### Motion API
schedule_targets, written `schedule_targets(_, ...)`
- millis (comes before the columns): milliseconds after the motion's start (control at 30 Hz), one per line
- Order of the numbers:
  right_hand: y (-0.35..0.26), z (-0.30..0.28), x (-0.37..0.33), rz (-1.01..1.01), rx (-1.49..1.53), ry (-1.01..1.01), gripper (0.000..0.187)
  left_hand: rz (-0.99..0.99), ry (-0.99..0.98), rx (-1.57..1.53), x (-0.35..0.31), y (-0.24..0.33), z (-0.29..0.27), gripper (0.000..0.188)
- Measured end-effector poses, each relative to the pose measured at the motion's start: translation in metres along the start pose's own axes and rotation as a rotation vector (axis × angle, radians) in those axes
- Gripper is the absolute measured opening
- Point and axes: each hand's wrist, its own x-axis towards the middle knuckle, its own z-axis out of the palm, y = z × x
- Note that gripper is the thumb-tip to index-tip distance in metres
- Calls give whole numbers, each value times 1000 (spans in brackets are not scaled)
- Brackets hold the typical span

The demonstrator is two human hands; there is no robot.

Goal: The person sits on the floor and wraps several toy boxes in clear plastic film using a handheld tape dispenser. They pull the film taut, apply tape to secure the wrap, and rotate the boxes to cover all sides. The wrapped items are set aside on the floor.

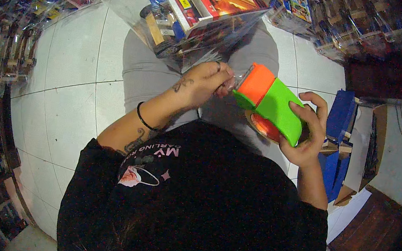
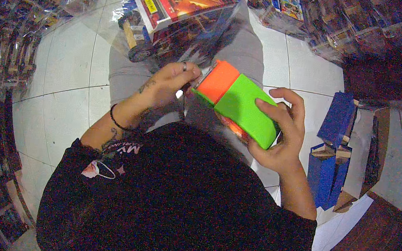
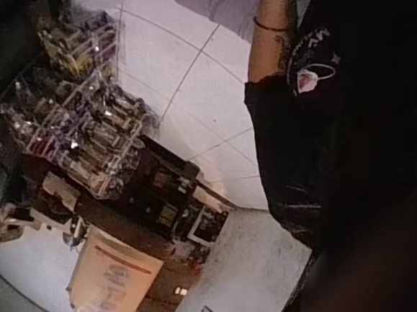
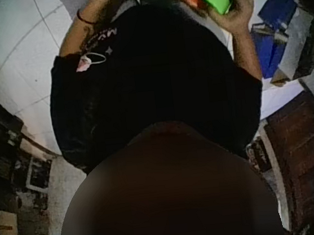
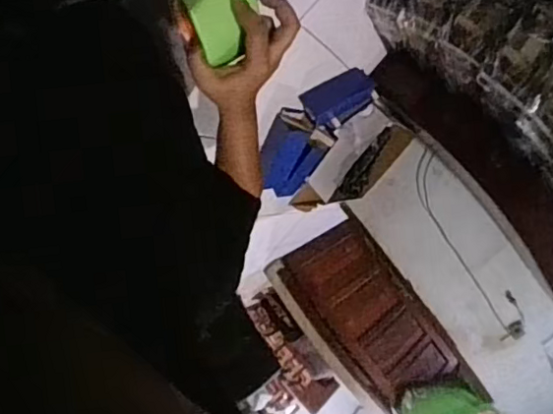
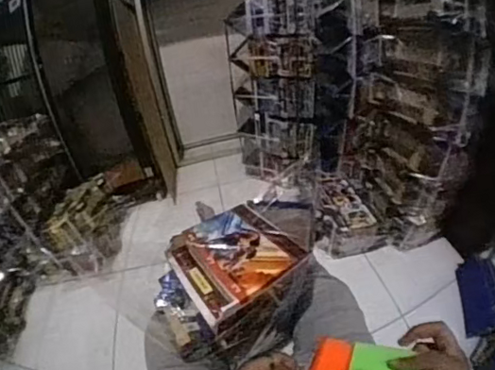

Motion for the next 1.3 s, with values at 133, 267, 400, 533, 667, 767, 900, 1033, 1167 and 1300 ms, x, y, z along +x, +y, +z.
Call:
schedule_targets(133,3,-1,-2,-118,16,-32,58,-158,-216,-176,14,2,-21,36)
schedule_targets(267,4,-2,-2,-156,-9,-8,58,-241,-319,-369,15,-1,-19,57)
schedule_targets(400,6,-2,-2,-154,-42,6,58,-251,-170,-233,8,-7,-4,48)
schedule_targets(533,7,-3,-1,-124,-30,-5,57,-58,-84,-99,8,-5,0,30)
schedule_targets(667,6,-10,1,-158,-65,-24,56,30,70,160,0,11,-9,31)
schedule_targets(767,5,-20,3,-199,-49,-56,55,109,197,270,-11,31,-22,32)
schedule_targets(900,-1,-29,11,-195,-76,-175,52,187,54,334,-25,46,-18,31)
schedule_targets(1033,-36,-35,37,-156,-213,-400,54,408,-19,493,-25,44,-2,22)
schedule_targets(1167,-87,-35,69,-190,-518,-683,52,709,-88,593,-21,35,19,17)
schedule_targets(1300,-68,-6,90,-106,-1029,-1162,43,829,-18,729,-34,46,14,16)
